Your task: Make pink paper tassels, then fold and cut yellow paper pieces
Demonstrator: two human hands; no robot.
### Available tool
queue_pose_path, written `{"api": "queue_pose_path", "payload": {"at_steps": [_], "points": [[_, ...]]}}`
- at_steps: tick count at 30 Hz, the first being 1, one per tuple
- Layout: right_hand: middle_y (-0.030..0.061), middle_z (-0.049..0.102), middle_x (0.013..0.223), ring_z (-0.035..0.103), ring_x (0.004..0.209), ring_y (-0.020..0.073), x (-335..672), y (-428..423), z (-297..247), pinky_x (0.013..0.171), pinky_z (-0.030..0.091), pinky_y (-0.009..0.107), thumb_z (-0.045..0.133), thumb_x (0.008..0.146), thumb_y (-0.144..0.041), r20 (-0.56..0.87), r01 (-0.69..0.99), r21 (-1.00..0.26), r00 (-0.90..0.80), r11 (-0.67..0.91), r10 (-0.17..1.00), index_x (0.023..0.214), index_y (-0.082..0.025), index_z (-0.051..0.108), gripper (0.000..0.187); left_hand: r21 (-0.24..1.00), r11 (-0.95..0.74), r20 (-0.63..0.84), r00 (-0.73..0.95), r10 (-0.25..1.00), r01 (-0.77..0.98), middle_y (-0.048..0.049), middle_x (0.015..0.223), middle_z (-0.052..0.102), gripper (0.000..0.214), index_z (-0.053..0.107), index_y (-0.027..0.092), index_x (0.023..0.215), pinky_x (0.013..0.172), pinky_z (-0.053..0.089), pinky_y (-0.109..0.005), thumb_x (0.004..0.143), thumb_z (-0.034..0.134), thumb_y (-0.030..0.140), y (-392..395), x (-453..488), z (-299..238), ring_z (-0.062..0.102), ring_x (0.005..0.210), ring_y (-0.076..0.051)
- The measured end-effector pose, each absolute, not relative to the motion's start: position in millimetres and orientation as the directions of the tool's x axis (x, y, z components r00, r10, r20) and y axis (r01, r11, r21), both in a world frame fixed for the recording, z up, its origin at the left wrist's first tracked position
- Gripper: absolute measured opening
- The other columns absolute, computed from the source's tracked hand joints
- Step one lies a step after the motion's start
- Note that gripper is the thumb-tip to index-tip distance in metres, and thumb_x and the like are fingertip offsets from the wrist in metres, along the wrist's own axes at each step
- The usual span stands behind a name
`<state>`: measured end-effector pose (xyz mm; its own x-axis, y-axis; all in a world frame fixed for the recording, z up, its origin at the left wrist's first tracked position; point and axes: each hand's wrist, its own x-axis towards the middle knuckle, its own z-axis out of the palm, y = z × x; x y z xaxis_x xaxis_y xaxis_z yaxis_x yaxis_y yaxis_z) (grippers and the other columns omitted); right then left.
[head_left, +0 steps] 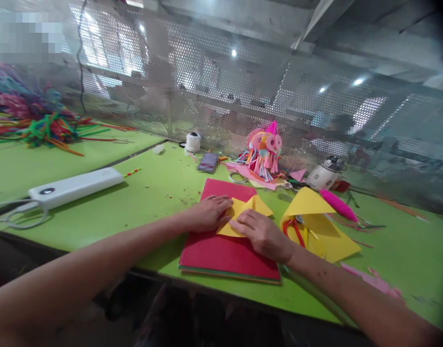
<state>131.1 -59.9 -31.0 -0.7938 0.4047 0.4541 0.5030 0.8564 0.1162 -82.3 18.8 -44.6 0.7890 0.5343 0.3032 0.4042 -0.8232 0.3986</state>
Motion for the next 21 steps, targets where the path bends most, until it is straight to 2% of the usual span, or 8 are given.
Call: {"api": "queue_pose_path", "payload": {"at_steps": [3, 6, 11, 17, 21], "points": [[0.016, 0.065, 0.114, 0.057, 0.108, 0.024, 131.5, -56.1, -32.9, 0.091, 0.052, 0.042, 0.041, 0.095, -0.009, 0.448, 0.471, 0.123, -0.812, 0.873, 0.375, 0.12, -0.013, 0.059, 0.032, 0.41, -0.84, 0.29, 0.822, 0.49, 0.356, -0.0107, 0.139, 0.055, 0.036, 0.057, 0.024, 0.127, 0.114, 0.024, -0.042, 0.095, 0.047, 0.036, 22.6, -86.6, -46.0, 0.042, 0.135, -0.026], [0.0139, 0.064, 0.124, 0.055, 0.116, 0.0236, 130.2, -53.0, -35.9, 0.095, 0.051, 0.043, 0.042, 0.095, -0.009, 0.46, 0.451, 0.11, -0.813, 0.886, 0.357, 0.12, -0.015, 0.06, 0.031, 0.408, -0.828, 0.24, 0.83, 0.504, 0.385, -0.0073, 0.143, 0.052, 0.04, 0.053, 0.027, 0.134, 0.116, 0.018, -0.044, 0.096, 0.045, 0.037, 24.7, -90.7, -45.8, 0.035, 0.14, -0.026], [0.0132, 0.066, 0.123, 0.055, 0.118, 0.0244, 128.7, -50.0, -36.7, 0.097, 0.052, 0.043, 0.044, 0.095, -0.008, 0.436, 0.429, 0.058, -0.823, 0.901, 0.364, 0.116, -0.013, 0.063, 0.029, 0.41, -0.786, 0.128, 0.825, 0.551, 0.462, -0.0052, 0.149, 0.045, 0.042, 0.049, 0.029, 0.138, 0.116, 0.01, -0.053, 0.097, 0.042, 0.036, 22.7, -91.9, -40.8, 0.026, 0.144, -0.03], [0.0154, 0.064, 0.125, 0.055, 0.12, 0.0244, 131.3, -52.7, -35.4, 0.098, 0.051, 0.043, 0.043, 0.095, -0.009, 0.416, 0.411, 0.047, -0.837, 0.911, 0.356, 0.117, -0.013, 0.062, 0.029, 0.451, -0.779, 0.161, 0.818, 0.552, 0.436, -0.0044, 0.148, 0.046, 0.042, 0.05, 0.031, 0.138, 0.117, 0.009, -0.05, 0.096, 0.045, 0.034, 22.1, -93.8, -42.6, 0.027, 0.144, -0.028], [0.0171, 0.066, 0.118, 0.059, 0.11, 0.0254, 132.1, -56.1, -36.0, 0.093, 0.053, 0.043, 0.042, 0.095, -0.01, 0.404, 0.433, 0.054, -0.833, 0.9, 0.376, 0.116, -0.012, 0.062, 0.028, 0.477, -0.764, 0.149, 0.818, 0.556, 0.433, -0.003, 0.149, 0.045, 0.044, 0.048, 0.032, 0.139, 0.117, 0.006, -0.048, 0.096, 0.046, 0.035, 22.1, -93.3, -45.8, 0.025, 0.145, -0.027]]}}
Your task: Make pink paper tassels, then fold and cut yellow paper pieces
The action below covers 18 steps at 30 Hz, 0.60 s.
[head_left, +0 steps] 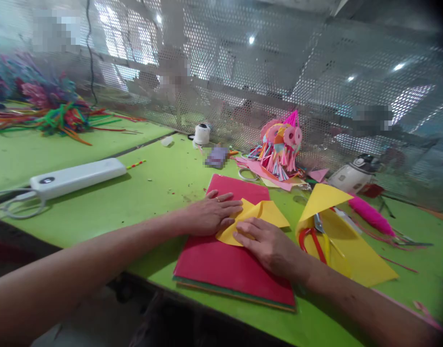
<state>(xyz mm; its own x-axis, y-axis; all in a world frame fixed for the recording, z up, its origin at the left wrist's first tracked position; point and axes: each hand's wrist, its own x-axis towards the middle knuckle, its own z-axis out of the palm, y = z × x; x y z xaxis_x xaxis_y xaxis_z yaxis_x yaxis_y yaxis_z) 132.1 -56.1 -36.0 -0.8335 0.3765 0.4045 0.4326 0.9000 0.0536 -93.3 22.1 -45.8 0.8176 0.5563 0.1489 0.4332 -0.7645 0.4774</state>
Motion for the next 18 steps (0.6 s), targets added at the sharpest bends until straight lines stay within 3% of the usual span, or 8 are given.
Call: {"api": "queue_pose_path", "payload": {"at_steps": [4, 8, 13, 18], "points": [[0.0161, 0.066, 0.112, 0.059, 0.103, 0.0264, 130.9, -57.4, -36.1, 0.089, 0.053, 0.044, 0.041, 0.097, -0.013, 0.377, 0.442, 0.055, -0.84, 0.895, 0.391, 0.117, -0.013, 0.062, 0.029, 0.504, -0.744, 0.098, 0.826, 0.555, 0.439, -0.0011, 0.151, 0.041, 0.047, 0.045, 0.034, 0.142, 0.117, 0.001, -0.05, 0.095, 0.045, 0.036, 22.5, -94.7, -40.5, 0.02, 0.146, -0.028], [0.0163, 0.065, 0.114, 0.058, 0.101, 0.0267, 129.4, -58.5, -32.8, 0.087, 0.052, 0.044, 0.04, 0.097, -0.013, 0.362, 0.456, 0.06, -0.839, 0.888, 0.406, 0.117, -0.011, 0.062, 0.029, 0.508, -0.758, 0.049, 0.865, 0.499, 0.409, -0.0026, 0.155, 0.034, 0.063, 0.04, 0.031, 0.146, 0.118, 0.005, -0.048, 0.086, 0.059, 0.034, 22.9, -104.8, -25.9, 0.018, 0.147, -0.03], [0.0154, 0.065, 0.116, 0.057, 0.105, 0.0272, 129.2, -59.0, -29.6, 0.089, 0.052, 0.044, 0.039, 0.097, -0.012, 0.348, 0.463, 0.065, -0.841, 0.884, 0.415, 0.117, -0.013, 0.062, 0.03, 0.542, -0.768, 0.069, 0.893, 0.445, 0.341, -0.0032, 0.149, 0.045, 0.058, 0.051, 0.032, 0.138, 0.118, 0.009, -0.048, 0.082, 0.063, 0.03, 21.7, -115.3, -15.8, 0.027, 0.144, -0.031], [0.0153, 0.064, 0.116, 0.057, 0.105, 0.0275, 130.1, -59.1, -30.6, 0.089, 0.051, 0.043, 0.042, 0.096, -0.012, 0.351, 0.468, 0.071, -0.838, 0.881, 0.417, 0.116, -0.013, 0.062, 0.029, 0.524, -0.781, 0.043, 0.906, 0.422, 0.339, -0.0036, 0.151, 0.042, 0.063, 0.047, 0.033, 0.141, 0.118, 0.008, -0.051, 0.081, 0.066, 0.034, 25.0, -117.5, -18.5, 0.024, 0.145, -0.033]]}}
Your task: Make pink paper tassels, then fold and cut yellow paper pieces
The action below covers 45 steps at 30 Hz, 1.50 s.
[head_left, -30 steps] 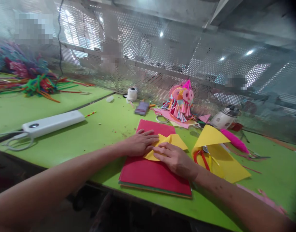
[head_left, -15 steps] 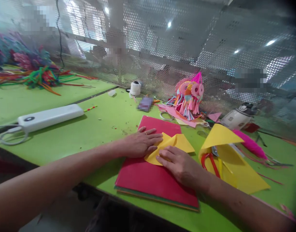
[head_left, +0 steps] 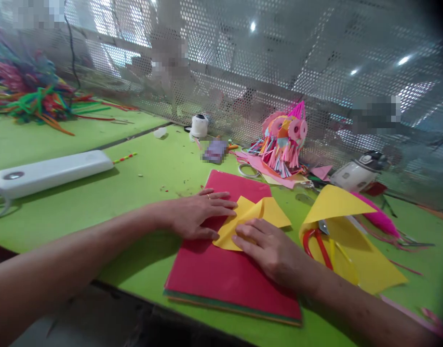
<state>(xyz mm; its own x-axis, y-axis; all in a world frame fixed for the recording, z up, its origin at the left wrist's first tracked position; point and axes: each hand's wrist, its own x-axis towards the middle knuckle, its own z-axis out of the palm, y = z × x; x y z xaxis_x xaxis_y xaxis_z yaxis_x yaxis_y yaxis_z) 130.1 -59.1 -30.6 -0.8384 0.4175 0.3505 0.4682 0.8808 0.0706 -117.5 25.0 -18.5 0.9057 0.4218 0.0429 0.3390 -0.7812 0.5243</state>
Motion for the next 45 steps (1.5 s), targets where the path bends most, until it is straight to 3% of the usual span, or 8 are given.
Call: {"api": "queue_pose_path", "payload": {"at_steps": [13, 21, 26, 30, 35, 37, 39, 45], "points": [[0.0171, 0.063, 0.118, 0.053, 0.103, 0.0266, 129.3, -64.3, -31.6, 0.091, 0.049, 0.042, 0.042, 0.096, -0.01, 0.327, 0.469, 0.087, -0.847, 0.879, 0.42, 0.115, -0.004, 0.062, 0.028, 0.332, -0.854, -0.06, 0.913, 0.404, 0.4, -0.0058, 0.155, 0.034, 0.065, 0.04, 0.025, 0.146, 0.117, 0.014, -0.054, 0.086, 0.059, 0.04, 20.7, -117.5, -8.6, 0.021, 0.146, -0.032], [0.0132, 0.061, 0.119, 0.05, 0.108, 0.0264, 125.3, -54.6, -18.0, 0.093, 0.045, 0.046, 0.043, 0.096, -0.011, 0.413, 0.504, 0.057, -0.798, 0.862, 0.439, 0.119, -0.015, 0.059, 0.029, 0.351, -0.87, -0.018, 0.932, 0.363, 0.346, -0.0075, 0.154, 0.037, 0.065, 0.041, 0.025, 0.145, 0.117, 0.016, -0.055, 0.085, 0.06, 0.039, 24.6, -120.8, -9.9, 0.024, 0.145, -0.032], [0.0168, 0.048, 0.136, 0.041, 0.126, 0.0306, 116.7, -16.4, -26.4, 0.105, 0.037, 0.053, 0.058, 0.092, -0.031, 0.592, 0.747, -0.129, -0.469, 0.652, 0.655, 0.145, -0.017, 0.035, 0.06, 0.308, -0.887, 0.016, 0.93, 0.366, 0.344, -0.0129, 0.145, 0.049, 0.056, 0.055, 0.018, 0.133, 0.115, 0.023, -0.055, 0.079, 0.063, 0.032, 26.9, -119.0, -7.2, 0.03, 0.141, -0.036], [0.0153, 0.06, 0.119, 0.051, 0.114, 0.0291, 126.2, -13.5, -43.5, 0.101, 0.042, 0.049, 0.062, 0.088, -0.041, 0.459, 0.83, -0.243, -0.359, 0.503, 0.813, 0.125, -0.015, 0.058, 0.046, 0.286, -0.89, 0.026, 0.926, 0.377, 0.354, -0.0104, 0.142, 0.052, 0.057, 0.058, 0.02, 0.13, 0.111, 0.034, -0.051, 0.073, 0.065, 0.024, 29.0, -125.9, -5.8, 0.036, 0.138, -0.036], [0.0133, 0.061, 0.124, 0.051, 0.115, 0.0273, 120.8, -41.9, -48.2, 0.102, 0.042, 0.046, 0.059, 0.089, -0.045, 0.394, 0.862, -0.231, -0.342, 0.452, 0.853, 0.125, -0.016, 0.059, 0.047, 0.411, -0.805, 0.145, 0.841, 0.521, 0.428, -0.0052, 0.139, 0.056, 0.045, 0.058, 0.021, 0.129, 0.105, 0.043, -0.043, 0.084, 0.054, 0.028, 59.5, -153.4, -3.8, 0.053, 0.126, -0.026], [0.0116, 0.058, 0.131, 0.05, 0.118, 0.0291, 108.9, -45.7, -46.6, 0.102, 0.041, 0.049, 0.055, 0.09, -0.049, 0.388, 0.89, -0.171, -0.334, 0.424, 0.859, 0.123, -0.019, 0.062, 0.045, 0.475, -0.72, 0.351, 0.641, 0.682, 0.506, -0.0056, 0.127, 0.065, 0.037, 0.063, 0.018, 0.118, 0.105, 0.042, -0.048, 0.087, 0.05, 0.034, 67.3, -153.1, 1.3, 0.058, 0.119, -0.027], [0.0091, 0.058, 0.132, 0.051, 0.118, 0.0297, 96.8, -43.8, -44.4, 0.1, 0.042, 0.05, 0.054, 0.09, -0.051, 0.383, 0.913, -0.124, -0.316, 0.388, 0.868, 0.122, -0.022, 0.062, 0.044, 0.526, -0.696, 0.508, 0.476, 0.718, 0.488, -0.0064, 0.117, 0.07, 0.035, 0.066, 0.017, 0.111, 0.103, 0.044, -0.048, 0.088, 0.049, 0.035, 63.5, -140.0, 3.4, 0.061, 0.113, -0.027], [0.003, 0.069, 0.116, 0.06, 0.108, 0.0197, 105.7, -38.4, -44.0, 0.096, 0.047, 0.03, 0.058, 0.083, -0.014, 0.431, 0.888, -0.139, -0.345, 0.439, 0.834, 0.105, -0.031, 0.072, 0.031, 0.347, -0.908, 0.524, 0.755, 0.395, 0.234, -0.0104, 0.124, 0.064, 0.032, 0.065, 0.02, 0.115, 0.098, 0.05, -0.037, 0.09, 0.049, 0.031, 29.0, -77.5, -41.1, 0.06, 0.114, -0.023]]}}
